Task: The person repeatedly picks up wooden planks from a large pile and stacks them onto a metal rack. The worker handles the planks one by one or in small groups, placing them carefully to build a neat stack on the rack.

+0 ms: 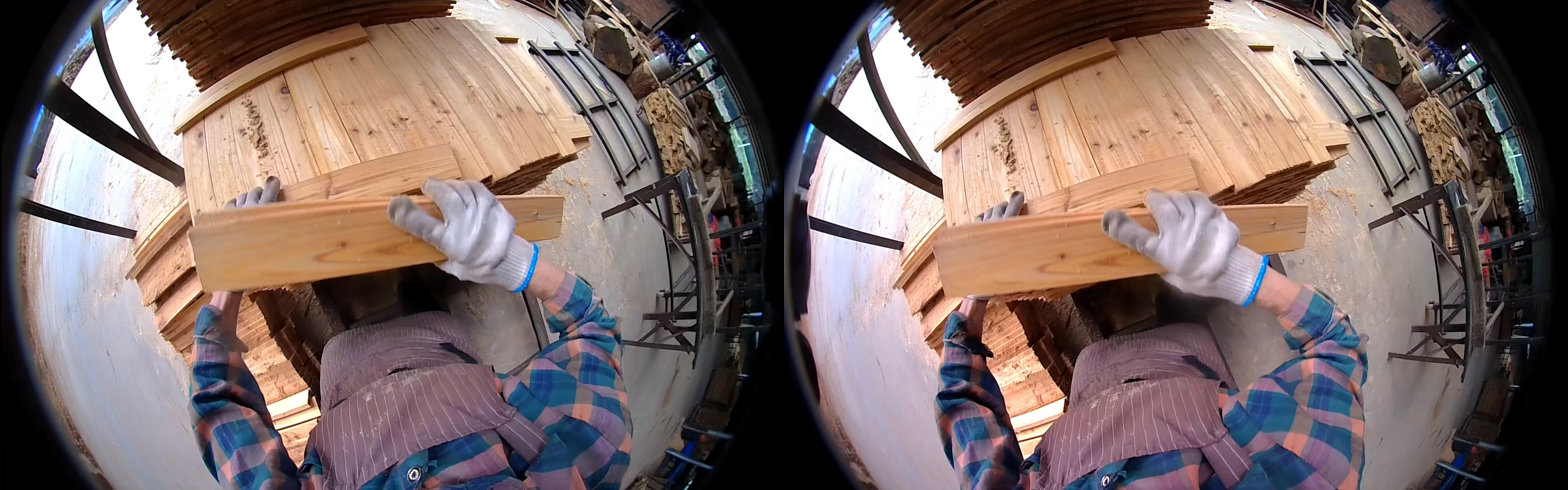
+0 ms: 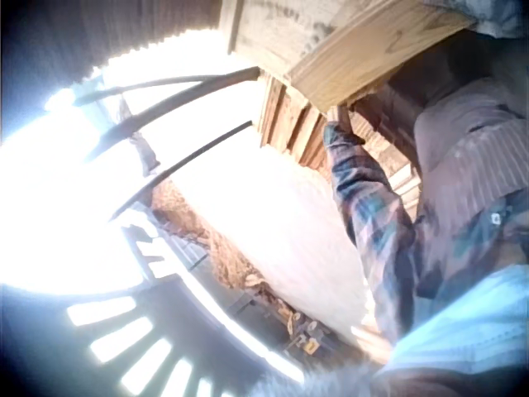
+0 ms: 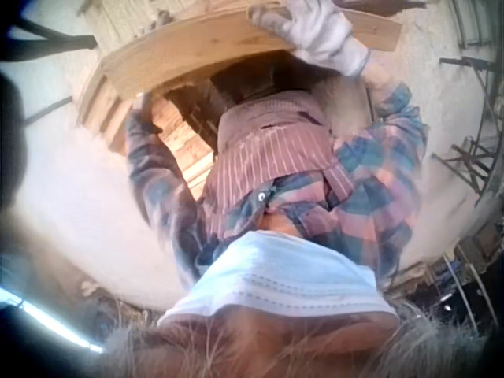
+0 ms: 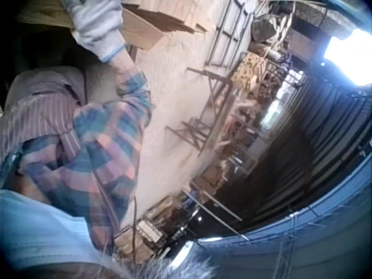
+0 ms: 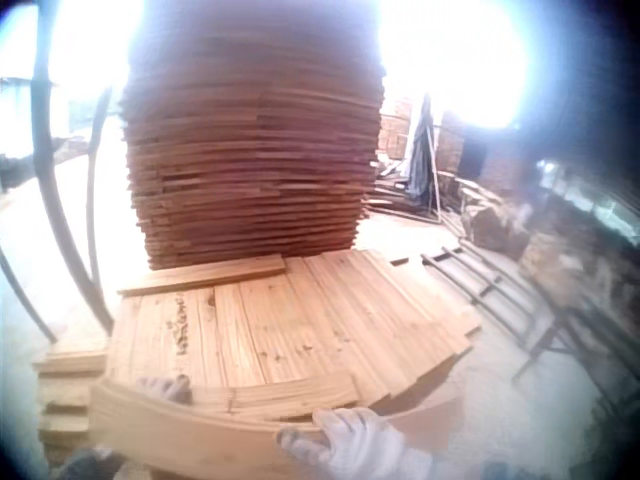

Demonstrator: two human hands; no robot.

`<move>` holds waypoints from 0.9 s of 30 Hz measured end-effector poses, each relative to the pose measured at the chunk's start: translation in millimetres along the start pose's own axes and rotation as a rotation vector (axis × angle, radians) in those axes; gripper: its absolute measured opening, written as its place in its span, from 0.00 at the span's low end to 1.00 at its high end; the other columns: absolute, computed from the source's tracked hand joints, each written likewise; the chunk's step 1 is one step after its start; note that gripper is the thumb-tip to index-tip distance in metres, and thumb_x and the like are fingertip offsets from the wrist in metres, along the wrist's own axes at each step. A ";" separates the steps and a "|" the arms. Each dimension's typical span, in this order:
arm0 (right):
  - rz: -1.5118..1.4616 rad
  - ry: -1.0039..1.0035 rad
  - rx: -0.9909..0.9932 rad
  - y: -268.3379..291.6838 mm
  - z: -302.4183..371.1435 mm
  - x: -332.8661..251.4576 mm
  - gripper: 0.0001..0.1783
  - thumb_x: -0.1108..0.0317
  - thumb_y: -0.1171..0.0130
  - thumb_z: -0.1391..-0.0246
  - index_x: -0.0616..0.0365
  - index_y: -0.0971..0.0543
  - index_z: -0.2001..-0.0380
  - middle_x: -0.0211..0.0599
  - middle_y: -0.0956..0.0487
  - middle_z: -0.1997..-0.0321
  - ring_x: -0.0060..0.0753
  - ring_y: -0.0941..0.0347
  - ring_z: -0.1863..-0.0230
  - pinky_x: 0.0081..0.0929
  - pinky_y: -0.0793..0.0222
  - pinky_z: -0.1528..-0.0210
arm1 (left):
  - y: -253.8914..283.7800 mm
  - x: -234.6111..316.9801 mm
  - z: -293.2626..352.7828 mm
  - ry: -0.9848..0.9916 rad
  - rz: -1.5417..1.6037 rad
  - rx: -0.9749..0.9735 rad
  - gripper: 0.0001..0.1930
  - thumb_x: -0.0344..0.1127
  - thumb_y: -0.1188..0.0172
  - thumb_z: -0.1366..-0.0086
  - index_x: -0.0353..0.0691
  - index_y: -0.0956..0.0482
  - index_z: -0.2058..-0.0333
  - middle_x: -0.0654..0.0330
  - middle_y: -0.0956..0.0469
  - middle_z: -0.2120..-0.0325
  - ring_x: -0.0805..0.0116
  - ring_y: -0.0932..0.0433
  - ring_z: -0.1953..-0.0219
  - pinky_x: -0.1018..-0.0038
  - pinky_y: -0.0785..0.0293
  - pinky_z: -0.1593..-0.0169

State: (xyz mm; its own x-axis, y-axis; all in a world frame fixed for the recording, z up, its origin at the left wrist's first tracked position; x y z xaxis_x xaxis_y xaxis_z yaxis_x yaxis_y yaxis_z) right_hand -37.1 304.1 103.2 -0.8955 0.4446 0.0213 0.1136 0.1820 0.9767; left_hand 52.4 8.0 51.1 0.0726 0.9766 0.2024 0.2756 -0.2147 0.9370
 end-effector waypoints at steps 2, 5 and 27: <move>-0.028 0.051 0.179 -5.6 19.3 -20.3 0.35 0.52 0.28 0.55 0.55 0.26 0.46 0.44 0.27 0.60 0.38 0.28 0.62 0.30 0.24 0.62 | -15.2 -5.5 -21.1 0.240 -0.227 -0.381 0.43 0.61 0.34 0.47 0.45 0.33 0.38 0.51 0.27 0.46 0.52 0.27 0.44 0.55 0.35 0.40; -0.003 0.103 0.379 -8.6 25.1 -44.3 0.34 0.43 0.33 0.49 0.66 0.24 0.57 0.42 0.28 0.65 0.36 0.31 0.63 0.24 0.24 0.66 | -1.9 -27.7 8.5 0.202 -0.242 -0.319 0.48 0.69 0.34 0.52 0.46 0.34 0.37 0.51 0.25 0.47 0.51 0.27 0.44 0.55 0.34 0.41; 0.234 0.130 0.708 -55.6 -1.9 -31.6 0.40 0.30 0.43 0.48 0.62 0.24 0.56 0.40 0.27 0.59 0.39 0.33 0.53 0.22 0.25 0.65 | -0.1 1.9 -32.6 0.211 -0.210 -0.535 0.55 0.56 0.23 0.61 0.44 0.39 0.35 0.45 0.27 0.48 0.44 0.27 0.46 0.54 0.28 0.44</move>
State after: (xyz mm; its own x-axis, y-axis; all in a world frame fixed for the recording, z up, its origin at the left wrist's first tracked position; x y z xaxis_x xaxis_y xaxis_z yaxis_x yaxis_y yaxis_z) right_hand -16.0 278.3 48.6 -0.8526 0.4416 0.2794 0.5169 0.6348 0.5743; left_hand 21.3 10.2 60.7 -0.1377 0.9905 -0.0011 -0.2599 -0.0351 0.9650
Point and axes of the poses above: each hand's wrist, its own z-axis away from the middle knuckle, its own y-axis out of the back of the hand, x = y × z, the point moved 6 cm from there along -z, towards the middle knuckle
